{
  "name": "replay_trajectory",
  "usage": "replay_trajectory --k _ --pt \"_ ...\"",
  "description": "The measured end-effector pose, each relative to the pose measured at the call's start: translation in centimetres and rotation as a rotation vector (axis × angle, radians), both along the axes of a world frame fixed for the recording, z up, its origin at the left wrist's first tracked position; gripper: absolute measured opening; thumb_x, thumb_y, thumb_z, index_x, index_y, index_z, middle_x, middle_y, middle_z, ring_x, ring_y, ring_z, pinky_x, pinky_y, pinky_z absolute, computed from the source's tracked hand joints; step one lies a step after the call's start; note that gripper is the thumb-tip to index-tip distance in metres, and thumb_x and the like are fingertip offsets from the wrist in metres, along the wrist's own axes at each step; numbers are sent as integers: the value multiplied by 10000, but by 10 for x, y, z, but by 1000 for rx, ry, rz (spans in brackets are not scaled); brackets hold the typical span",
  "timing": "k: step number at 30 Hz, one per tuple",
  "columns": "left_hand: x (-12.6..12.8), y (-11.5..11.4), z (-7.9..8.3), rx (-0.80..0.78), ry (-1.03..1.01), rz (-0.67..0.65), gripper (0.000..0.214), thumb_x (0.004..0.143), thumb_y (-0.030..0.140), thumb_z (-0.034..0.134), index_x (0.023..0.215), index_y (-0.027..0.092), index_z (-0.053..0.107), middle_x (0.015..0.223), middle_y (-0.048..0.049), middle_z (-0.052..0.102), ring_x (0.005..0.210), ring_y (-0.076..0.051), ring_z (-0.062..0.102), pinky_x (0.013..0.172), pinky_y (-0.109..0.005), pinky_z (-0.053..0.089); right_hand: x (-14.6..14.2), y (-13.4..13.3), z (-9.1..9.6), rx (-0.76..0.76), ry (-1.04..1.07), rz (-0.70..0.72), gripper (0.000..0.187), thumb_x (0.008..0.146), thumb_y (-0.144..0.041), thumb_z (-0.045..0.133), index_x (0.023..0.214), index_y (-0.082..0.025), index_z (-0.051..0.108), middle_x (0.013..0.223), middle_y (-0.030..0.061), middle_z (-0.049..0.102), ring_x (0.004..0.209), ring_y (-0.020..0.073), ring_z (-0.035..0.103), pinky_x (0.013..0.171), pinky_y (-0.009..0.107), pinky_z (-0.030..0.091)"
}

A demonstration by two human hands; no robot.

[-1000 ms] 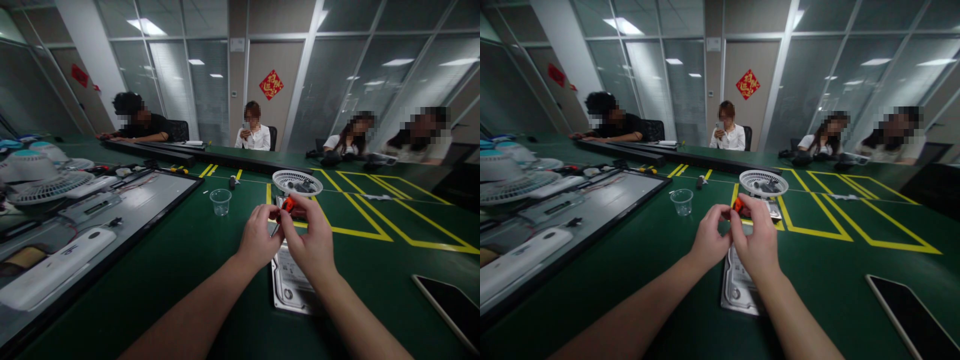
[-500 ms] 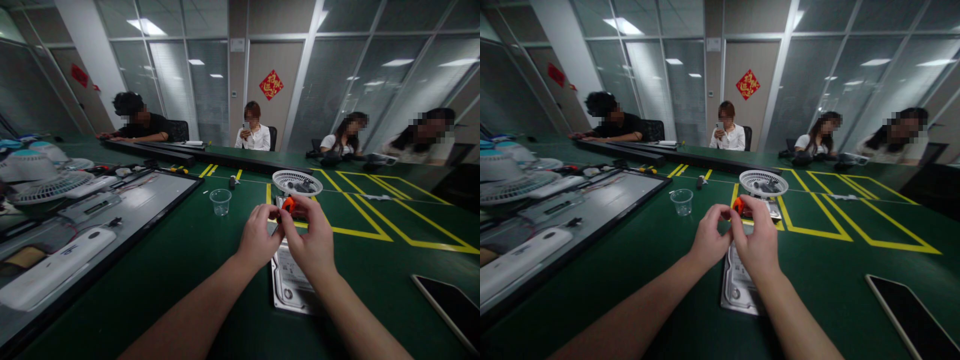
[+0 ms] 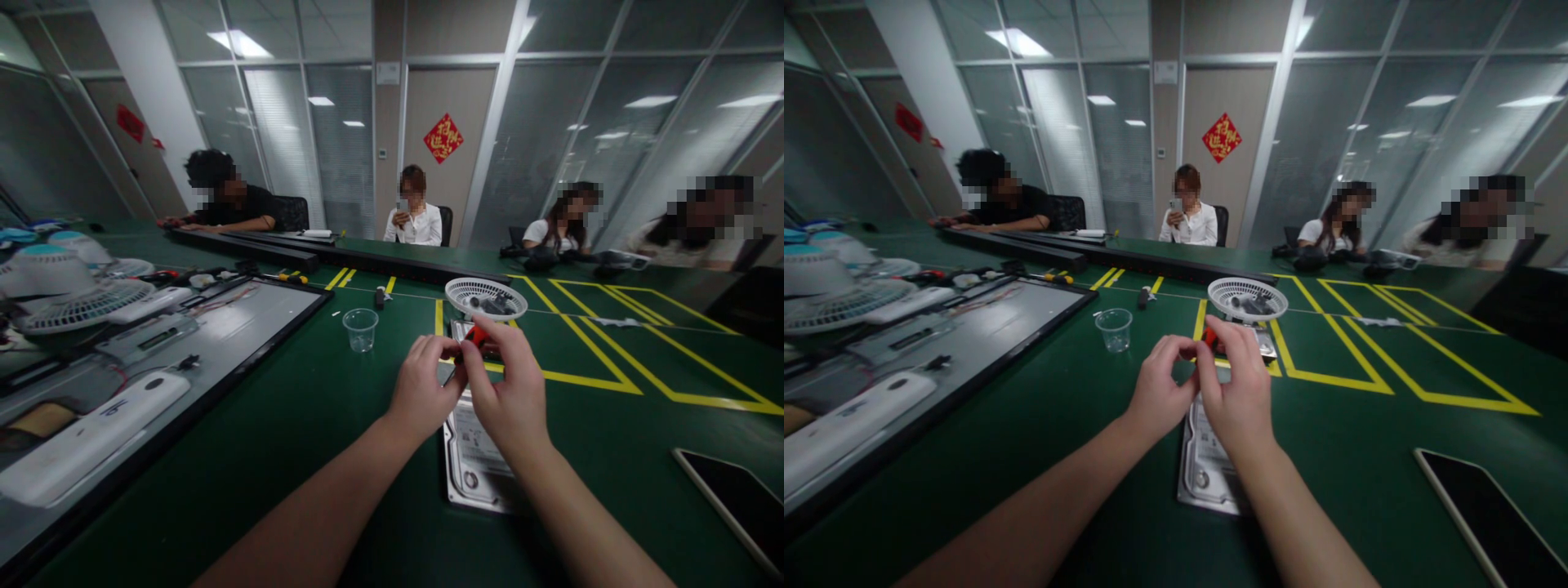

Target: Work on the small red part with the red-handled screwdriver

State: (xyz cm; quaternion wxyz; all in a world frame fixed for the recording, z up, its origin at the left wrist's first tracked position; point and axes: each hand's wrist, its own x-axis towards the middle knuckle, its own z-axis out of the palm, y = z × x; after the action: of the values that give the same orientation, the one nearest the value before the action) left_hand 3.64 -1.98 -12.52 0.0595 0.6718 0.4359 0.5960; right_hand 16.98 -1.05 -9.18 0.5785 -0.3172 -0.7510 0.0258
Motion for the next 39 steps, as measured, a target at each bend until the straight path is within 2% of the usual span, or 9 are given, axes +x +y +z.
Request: replay_trajectory --k 6,9,13,19,25,30,36,39 --pt "1 -1 0 -8 21 -11 158 942 150 657 1086 212 635 1021 -54 704 987 -225 650 858 -364 533 -1 0 -1 -20 14 45 371 1046 -206 528 1403 -262 611 1261 112 722 1103 265 716 982 509 600" --pt "0 0 0 -2 1 12 204 912 148 696 1091 215 626 1036 -54 705 985 -228 655 858 -367 535 -2 1 -2 -10 1 40 376 1033 -209 560 1402 -269 607 1249 109 714 1089 267 716 953 497 611" --pt "0 1 0 5 3 23 123 921 146 684 999 215 620 968 -43 684 943 -222 638 827 -358 526 -1 1 -1 1 -3 24 358 1013 -217 610 1367 -267 621 1220 108 700 1093 269 704 918 475 617" --pt "0 -1 0 7 17 -13 145 944 161 666 1075 205 626 1019 -53 690 976 -220 628 836 -352 514 -1 0 -4 -44 7 64 399 1038 -193 546 1429 -259 594 1292 108 714 1092 249 721 976 470 594" --pt "0 1 0 -5 -4 8 116 923 144 684 1002 205 625 970 -38 680 937 -212 629 818 -337 502 -1 2 -2 -3 -17 33 382 1012 -214 618 1392 -255 620 1178 102 702 1028 250 701 909 453 604" --pt "-1 1 1 -3 17 -18 114 945 136 650 1039 202 644 990 -45 691 964 -218 626 839 -347 500 -1 1 -2 -31 -13 69 412 1049 -181 524 1450 -256 584 1324 119 693 1129 253 702 992 475 587" --pt "-1 2 -1 -12 -21 19 139 903 119 697 998 198 632 969 -30 685 934 -207 632 824 -337 502 -2 3 -2 11 -25 25 362 1015 -209 612 1376 -241 625 1188 117 695 1054 261 695 909 467 605" --pt "-1 2 0 -5 -9 -3 109 932 126 671 1008 201 649 970 -34 695 943 -206 638 827 -333 505 -2 2 -3 -7 -12 41 397 1019 -201 598 1413 -248 602 1221 118 691 1065 261 695 920 470 604"
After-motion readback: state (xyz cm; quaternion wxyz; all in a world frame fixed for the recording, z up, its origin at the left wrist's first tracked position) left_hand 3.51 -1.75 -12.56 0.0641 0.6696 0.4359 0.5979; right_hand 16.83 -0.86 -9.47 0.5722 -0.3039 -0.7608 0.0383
